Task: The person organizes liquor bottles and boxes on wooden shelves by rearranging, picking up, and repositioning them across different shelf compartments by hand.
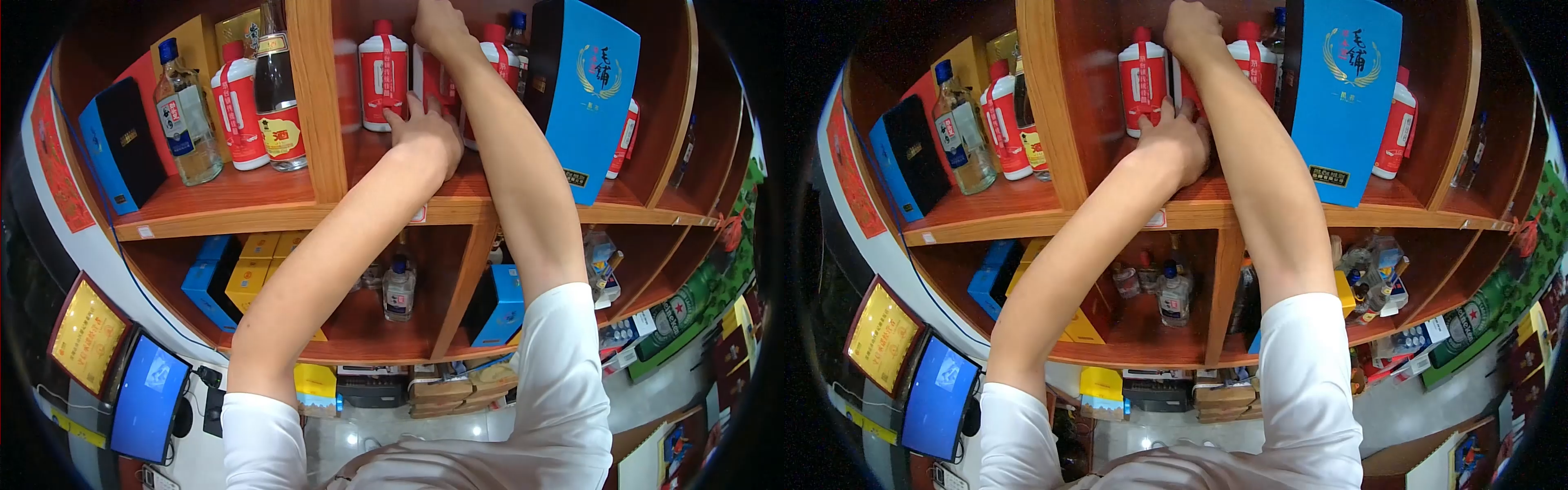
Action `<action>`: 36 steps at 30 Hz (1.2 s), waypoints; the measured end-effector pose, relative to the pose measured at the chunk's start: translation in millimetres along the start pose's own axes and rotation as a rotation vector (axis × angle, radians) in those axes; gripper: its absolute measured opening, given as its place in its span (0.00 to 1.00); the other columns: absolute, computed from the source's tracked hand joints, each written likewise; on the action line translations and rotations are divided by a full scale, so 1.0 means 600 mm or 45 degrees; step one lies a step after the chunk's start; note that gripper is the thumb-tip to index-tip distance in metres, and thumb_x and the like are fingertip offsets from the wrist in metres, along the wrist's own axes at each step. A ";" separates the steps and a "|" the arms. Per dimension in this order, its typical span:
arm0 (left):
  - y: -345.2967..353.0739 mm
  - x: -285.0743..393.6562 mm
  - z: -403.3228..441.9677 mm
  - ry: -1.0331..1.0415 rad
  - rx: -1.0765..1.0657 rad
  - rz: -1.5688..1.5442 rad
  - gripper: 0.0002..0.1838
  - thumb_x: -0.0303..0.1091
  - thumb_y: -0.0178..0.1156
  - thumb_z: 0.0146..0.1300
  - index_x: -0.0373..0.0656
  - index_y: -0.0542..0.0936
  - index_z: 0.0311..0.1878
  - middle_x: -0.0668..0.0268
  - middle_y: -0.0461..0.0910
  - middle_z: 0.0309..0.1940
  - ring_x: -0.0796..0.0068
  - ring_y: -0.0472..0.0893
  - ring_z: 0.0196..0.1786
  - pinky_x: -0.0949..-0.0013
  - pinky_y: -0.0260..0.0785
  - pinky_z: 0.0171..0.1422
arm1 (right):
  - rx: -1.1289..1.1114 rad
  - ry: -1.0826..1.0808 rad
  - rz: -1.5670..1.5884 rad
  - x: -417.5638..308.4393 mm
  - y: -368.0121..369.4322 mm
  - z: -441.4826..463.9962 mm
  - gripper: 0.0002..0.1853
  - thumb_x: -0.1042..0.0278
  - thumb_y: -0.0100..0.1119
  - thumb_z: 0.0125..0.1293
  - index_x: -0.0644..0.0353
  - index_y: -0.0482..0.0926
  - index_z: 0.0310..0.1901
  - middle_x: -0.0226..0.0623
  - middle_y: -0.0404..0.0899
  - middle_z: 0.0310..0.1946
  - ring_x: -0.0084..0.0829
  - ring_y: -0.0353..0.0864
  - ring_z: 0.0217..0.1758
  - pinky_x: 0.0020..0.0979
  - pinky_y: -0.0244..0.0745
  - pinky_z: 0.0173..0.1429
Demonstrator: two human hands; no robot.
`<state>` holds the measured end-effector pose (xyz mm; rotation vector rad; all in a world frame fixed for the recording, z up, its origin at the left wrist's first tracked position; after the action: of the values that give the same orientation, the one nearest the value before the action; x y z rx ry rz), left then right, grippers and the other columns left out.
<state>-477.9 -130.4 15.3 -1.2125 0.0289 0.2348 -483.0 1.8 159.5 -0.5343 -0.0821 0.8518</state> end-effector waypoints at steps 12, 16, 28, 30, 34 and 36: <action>-0.002 0.011 0.001 0.096 0.064 0.022 0.33 0.29 0.57 0.70 0.44 0.65 0.79 0.55 0.54 0.82 0.45 0.52 0.84 0.32 0.62 0.76 | 0.025 0.118 0.115 -0.003 -0.005 0.003 0.12 0.81 0.53 0.67 0.72 0.85 0.46 0.67 0.84 0.49 0.62 0.84 0.58 0.54 0.82 0.62; -0.006 0.012 -0.008 0.110 0.014 0.050 0.35 0.28 0.58 0.69 0.46 0.65 0.80 0.54 0.54 0.83 0.45 0.54 0.84 0.34 0.63 0.77 | 0.072 0.053 0.082 0.001 -0.001 0.002 0.11 0.81 0.54 0.68 0.70 0.86 0.45 0.66 0.84 0.49 0.61 0.85 0.57 0.53 0.83 0.60; -0.003 0.007 -0.003 0.099 -0.058 -0.144 0.39 0.30 0.66 0.66 0.41 0.65 0.80 0.48 0.47 0.85 0.37 0.48 0.85 0.27 0.53 0.80 | 0.250 -0.048 -0.167 0.003 -0.043 -0.011 0.09 0.73 0.60 0.64 0.68 0.86 0.39 0.63 0.86 0.42 0.59 0.88 0.49 0.54 0.83 0.58; -0.005 0.009 -0.010 0.112 -0.035 -0.015 0.32 0.29 0.58 0.70 0.42 0.67 0.77 0.45 0.54 0.82 0.38 0.56 0.82 0.33 0.61 0.77 | 0.307 -0.050 -0.183 0.001 -0.069 -0.013 0.09 0.73 0.61 0.62 0.69 0.86 0.38 0.63 0.87 0.41 0.60 0.88 0.48 0.53 0.83 0.58; -0.009 0.009 -0.011 0.087 -0.047 -0.008 0.27 0.28 0.53 0.72 0.39 0.70 0.74 0.41 0.58 0.79 0.38 0.61 0.80 0.37 0.66 0.75 | 0.282 -0.144 0.021 -0.012 -0.117 -0.037 0.10 0.74 0.60 0.60 0.70 0.86 0.39 0.64 0.86 0.41 0.62 0.87 0.48 0.52 0.82 0.60; 0.002 0.011 -0.011 0.075 0.107 0.030 0.26 0.27 0.54 0.71 0.38 0.70 0.72 0.41 0.62 0.76 0.39 0.64 0.78 0.38 0.67 0.73 | 0.260 -0.074 0.047 -0.032 -0.130 -0.047 0.10 0.74 0.60 0.61 0.69 0.87 0.39 0.64 0.86 0.41 0.61 0.87 0.49 0.52 0.82 0.59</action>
<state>-471.1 -135.1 10.8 -1.1356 0.1033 0.2168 -433.8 -66.0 175.6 -0.3208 -0.0380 0.9001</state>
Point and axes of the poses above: each hand's wrist, its own z-axis towards the middle knuckle, its own y-axis out of the palm, x = y × z, the point moved 3 cm from there along z, towards the middle knuckle
